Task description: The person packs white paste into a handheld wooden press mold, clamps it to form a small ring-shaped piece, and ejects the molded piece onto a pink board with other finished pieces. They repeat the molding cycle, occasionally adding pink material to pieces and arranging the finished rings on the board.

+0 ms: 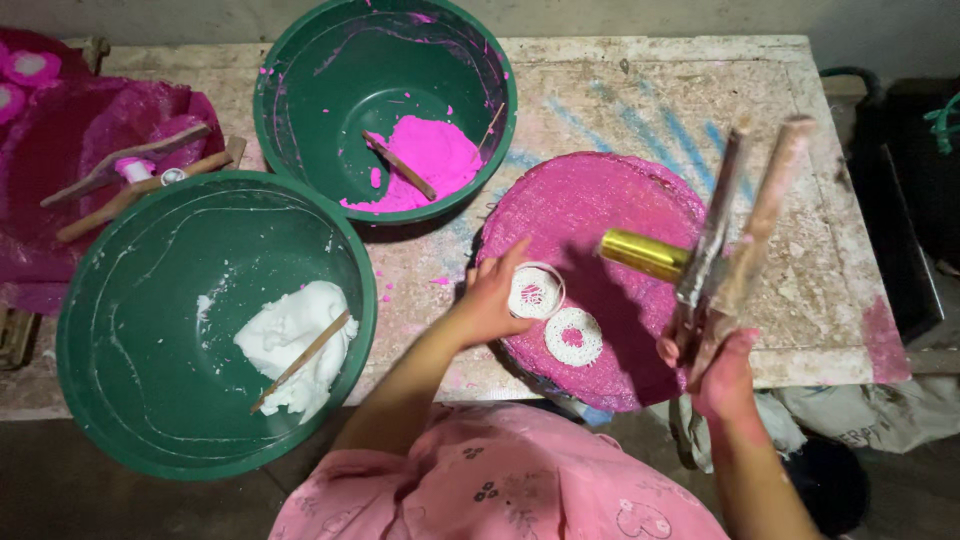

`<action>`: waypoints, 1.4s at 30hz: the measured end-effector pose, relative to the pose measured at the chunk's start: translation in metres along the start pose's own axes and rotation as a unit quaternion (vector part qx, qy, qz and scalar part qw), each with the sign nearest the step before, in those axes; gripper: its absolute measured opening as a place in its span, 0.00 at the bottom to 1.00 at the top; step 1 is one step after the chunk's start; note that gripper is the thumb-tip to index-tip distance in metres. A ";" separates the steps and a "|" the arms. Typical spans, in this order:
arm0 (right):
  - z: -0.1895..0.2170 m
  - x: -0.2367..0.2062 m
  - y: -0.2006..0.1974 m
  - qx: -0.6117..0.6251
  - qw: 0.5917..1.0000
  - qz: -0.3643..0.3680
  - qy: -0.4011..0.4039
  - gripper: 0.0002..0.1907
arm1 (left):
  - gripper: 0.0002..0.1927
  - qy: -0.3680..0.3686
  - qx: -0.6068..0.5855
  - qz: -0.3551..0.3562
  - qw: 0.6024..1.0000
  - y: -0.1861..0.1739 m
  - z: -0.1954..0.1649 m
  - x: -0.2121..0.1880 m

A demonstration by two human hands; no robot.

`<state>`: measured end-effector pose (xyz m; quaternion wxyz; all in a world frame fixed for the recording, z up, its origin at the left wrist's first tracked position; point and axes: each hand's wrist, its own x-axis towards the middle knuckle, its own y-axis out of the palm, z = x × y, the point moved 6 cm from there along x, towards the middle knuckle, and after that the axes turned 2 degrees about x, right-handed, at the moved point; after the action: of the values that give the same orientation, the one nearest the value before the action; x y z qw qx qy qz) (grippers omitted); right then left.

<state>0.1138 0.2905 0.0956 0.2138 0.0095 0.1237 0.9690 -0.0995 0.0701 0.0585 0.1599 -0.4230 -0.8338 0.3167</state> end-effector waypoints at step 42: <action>0.062 0.032 0.398 -0.343 0.454 0.811 -0.132 0.29 | 0.30 0.035 0.046 0.004 0.998 -0.196 -0.043 -0.244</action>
<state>-0.0747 -0.0306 0.2517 -0.6694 0.1594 -0.3124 0.6549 -0.0506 -0.1963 0.2213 0.2072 -0.4290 -0.8107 0.3402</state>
